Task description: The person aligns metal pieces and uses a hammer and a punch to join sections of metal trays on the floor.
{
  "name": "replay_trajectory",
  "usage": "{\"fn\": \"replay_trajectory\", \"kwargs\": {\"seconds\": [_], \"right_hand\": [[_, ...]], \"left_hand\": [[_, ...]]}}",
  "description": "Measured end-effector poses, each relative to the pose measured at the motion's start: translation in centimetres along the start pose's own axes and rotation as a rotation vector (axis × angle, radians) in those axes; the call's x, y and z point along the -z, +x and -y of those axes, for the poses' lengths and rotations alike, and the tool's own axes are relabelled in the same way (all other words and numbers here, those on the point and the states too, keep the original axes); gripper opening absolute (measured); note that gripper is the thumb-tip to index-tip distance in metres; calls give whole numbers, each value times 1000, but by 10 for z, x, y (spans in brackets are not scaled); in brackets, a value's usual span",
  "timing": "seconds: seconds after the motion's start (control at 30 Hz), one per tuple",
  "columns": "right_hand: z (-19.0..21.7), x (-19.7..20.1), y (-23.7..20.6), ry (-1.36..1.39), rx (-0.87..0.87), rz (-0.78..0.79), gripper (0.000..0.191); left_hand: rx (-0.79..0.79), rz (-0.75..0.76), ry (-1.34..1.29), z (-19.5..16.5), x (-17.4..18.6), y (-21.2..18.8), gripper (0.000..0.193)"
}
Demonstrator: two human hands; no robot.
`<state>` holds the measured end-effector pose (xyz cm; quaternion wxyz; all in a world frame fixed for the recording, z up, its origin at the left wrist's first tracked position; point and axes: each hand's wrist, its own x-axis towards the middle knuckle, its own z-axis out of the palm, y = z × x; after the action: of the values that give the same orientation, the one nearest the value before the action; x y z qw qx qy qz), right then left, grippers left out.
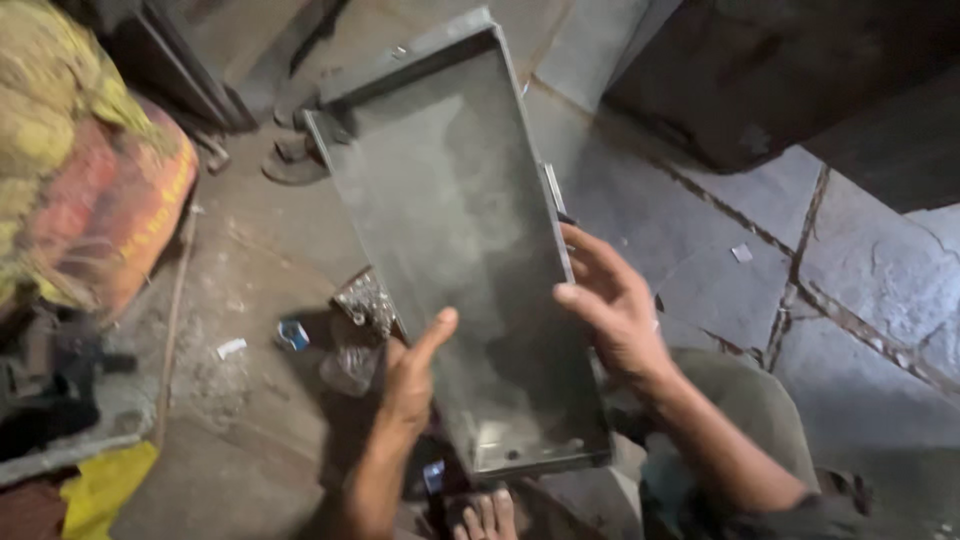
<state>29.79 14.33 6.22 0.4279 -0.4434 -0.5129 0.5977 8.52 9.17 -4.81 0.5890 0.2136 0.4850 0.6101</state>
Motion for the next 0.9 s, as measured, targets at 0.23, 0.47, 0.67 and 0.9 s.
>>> {"fn": "replay_trajectory", "kwargs": {"seconds": [0.23, 0.47, 0.67, 0.9], "right_hand": [[-14, 125, 28, -205, -316, -491, 53], [-168, 183, 88, -62, -731, -623, 76], [-251, 215, 134, 388, -706, -721, 94], [-266, 196, 198, 839, -364, -352, 85]], "left_hand": [[11, -119, 42, 26, 39, 44, 46], [26, -287, 233, -35, 99, 42, 58], [263, -350, 909, -19, 109, 88, 61], [472, -333, 1170, 0, 133, 70, 64]]}}
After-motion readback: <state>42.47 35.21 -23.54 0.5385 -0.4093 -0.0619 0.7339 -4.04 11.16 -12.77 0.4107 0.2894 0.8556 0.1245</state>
